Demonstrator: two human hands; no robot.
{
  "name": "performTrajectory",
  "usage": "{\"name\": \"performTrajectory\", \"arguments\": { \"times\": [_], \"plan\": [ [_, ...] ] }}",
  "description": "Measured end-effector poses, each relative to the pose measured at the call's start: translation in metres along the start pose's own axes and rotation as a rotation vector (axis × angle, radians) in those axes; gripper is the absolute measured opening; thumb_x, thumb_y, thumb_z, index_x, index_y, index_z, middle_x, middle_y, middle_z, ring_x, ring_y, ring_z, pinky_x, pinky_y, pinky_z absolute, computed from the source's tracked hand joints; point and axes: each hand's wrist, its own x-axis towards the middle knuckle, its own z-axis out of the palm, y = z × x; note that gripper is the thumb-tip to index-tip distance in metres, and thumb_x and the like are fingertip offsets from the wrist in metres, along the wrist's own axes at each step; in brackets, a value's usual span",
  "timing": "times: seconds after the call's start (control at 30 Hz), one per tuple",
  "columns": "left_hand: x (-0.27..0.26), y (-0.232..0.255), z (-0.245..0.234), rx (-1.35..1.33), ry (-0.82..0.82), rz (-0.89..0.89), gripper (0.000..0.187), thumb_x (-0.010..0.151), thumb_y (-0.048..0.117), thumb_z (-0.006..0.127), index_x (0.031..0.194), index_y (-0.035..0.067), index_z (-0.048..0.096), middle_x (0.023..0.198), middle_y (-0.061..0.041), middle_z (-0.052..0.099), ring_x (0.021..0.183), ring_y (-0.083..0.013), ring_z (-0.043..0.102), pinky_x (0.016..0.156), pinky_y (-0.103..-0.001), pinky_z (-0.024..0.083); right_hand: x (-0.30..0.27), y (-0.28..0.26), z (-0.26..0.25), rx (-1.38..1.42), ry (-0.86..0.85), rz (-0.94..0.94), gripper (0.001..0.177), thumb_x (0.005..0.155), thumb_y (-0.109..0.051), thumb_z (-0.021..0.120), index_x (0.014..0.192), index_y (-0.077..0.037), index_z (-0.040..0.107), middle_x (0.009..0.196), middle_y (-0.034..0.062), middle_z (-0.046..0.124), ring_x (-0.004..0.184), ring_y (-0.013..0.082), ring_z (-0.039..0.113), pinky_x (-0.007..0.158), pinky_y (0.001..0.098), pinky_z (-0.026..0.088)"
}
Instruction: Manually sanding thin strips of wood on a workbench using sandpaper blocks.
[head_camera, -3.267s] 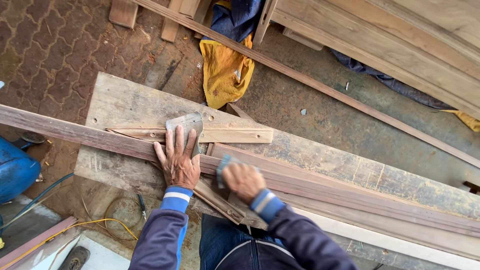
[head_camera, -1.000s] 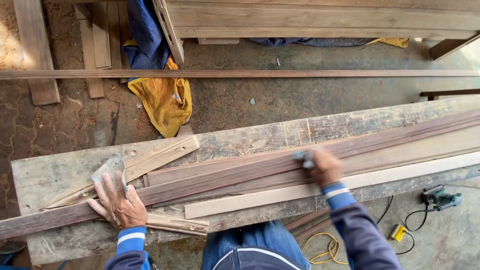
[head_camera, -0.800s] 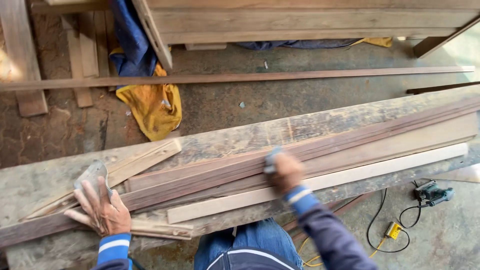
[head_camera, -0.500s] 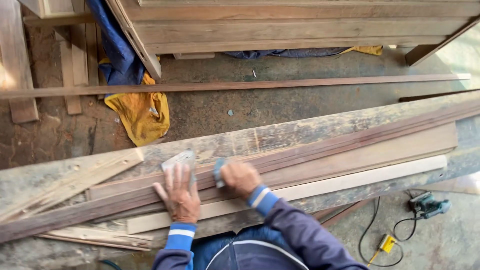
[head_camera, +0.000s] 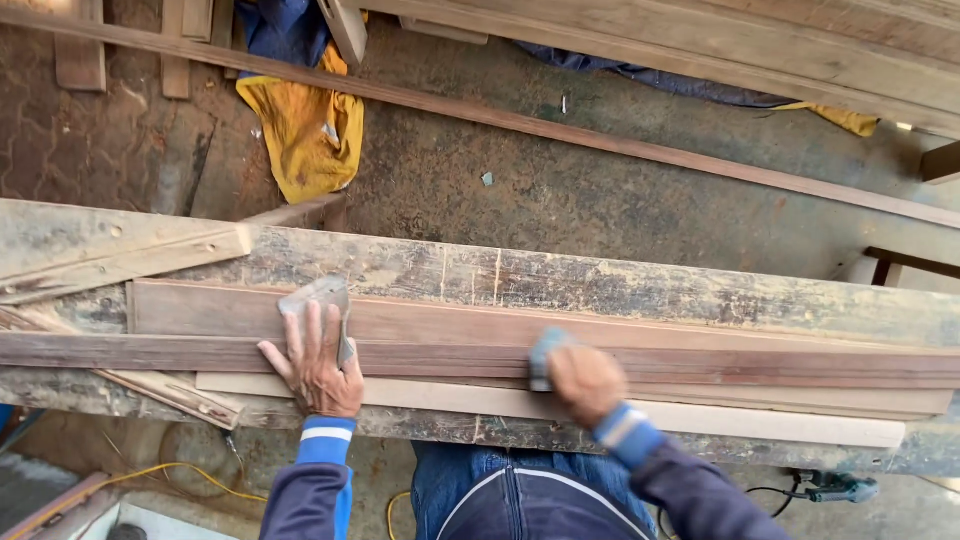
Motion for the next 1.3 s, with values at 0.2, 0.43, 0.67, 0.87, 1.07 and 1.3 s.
{"name": "performTrajectory", "arguments": {
  "times": [0.2,0.43,0.67,0.87,1.07,1.3],
  "plan": [
    [0.006,0.012,-0.004,0.12,-0.039,-0.001,0.056,0.101,0.026,0.057,0.156,0.022,0.05,0.169,-0.01,0.036,0.159,-0.0395,0.023,0.125,-0.072,0.003,0.09,-0.072,-0.015,0.048,-0.17,-0.306,0.024,0.091,-0.015,0.063,0.113,-0.008,0.057,0.094,0.0091,0.061,0.079,0.0222,0.063,0.062,0.0376,0.054],
    [0.006,0.013,-0.006,0.147,-0.047,-0.019,0.054,0.102,0.029,0.057,0.155,0.022,0.051,0.168,-0.01,0.037,0.158,-0.0413,0.026,0.125,-0.072,0.006,-0.015,0.091,-0.043,0.043,-0.228,-0.137,0.013,0.09,-0.023,0.065,0.098,-0.015,0.058,0.079,0.0038,0.059,0.068,0.0207,0.06,0.057,0.0394,0.051],
    [0.005,0.014,-0.005,0.16,-0.051,-0.033,0.054,0.104,0.03,0.056,0.157,0.021,0.051,0.169,-0.01,0.036,0.159,-0.0404,0.025,0.125,-0.073,0.007,0.05,-0.02,-0.019,0.122,-0.25,-0.183,0.012,0.09,-0.017,0.063,0.1,-0.014,0.056,0.084,0.0075,0.058,0.07,0.0232,0.059,0.058,0.0414,0.052],
    [0.009,0.018,-0.01,0.134,-0.067,-0.043,0.052,0.104,0.031,0.053,0.155,0.022,0.05,0.169,-0.011,0.035,0.158,-0.0405,0.024,0.125,-0.072,0.006,0.054,-0.015,-0.011,0.056,-0.332,-0.381,0.028,0.094,-0.014,0.062,0.119,-0.007,0.054,0.102,0.0119,0.061,0.084,0.0236,0.065,0.065,0.0392,0.058],
    [0.006,0.017,-0.007,0.165,-0.078,-0.059,0.052,0.104,0.03,0.056,0.155,0.022,0.052,0.169,-0.011,0.037,0.159,-0.0398,0.025,0.125,-0.071,0.005,-0.055,0.143,-0.049,-0.032,-0.262,-0.109,0.011,0.09,-0.019,0.064,0.098,-0.014,0.058,0.081,0.0061,0.06,0.064,0.0213,0.059,0.053,0.0375,0.05],
    [0.003,0.014,-0.002,0.156,-0.044,-0.027,0.054,0.102,0.027,0.059,0.156,0.021,0.052,0.17,-0.011,0.036,0.159,-0.0408,0.025,0.126,-0.072,0.006,0.023,0.018,-0.017,0.085,-0.236,-0.182,0.015,0.09,-0.016,0.064,0.102,-0.013,0.055,0.085,0.0078,0.059,0.07,0.0222,0.061,0.056,0.0377,0.053]
  ]
}}
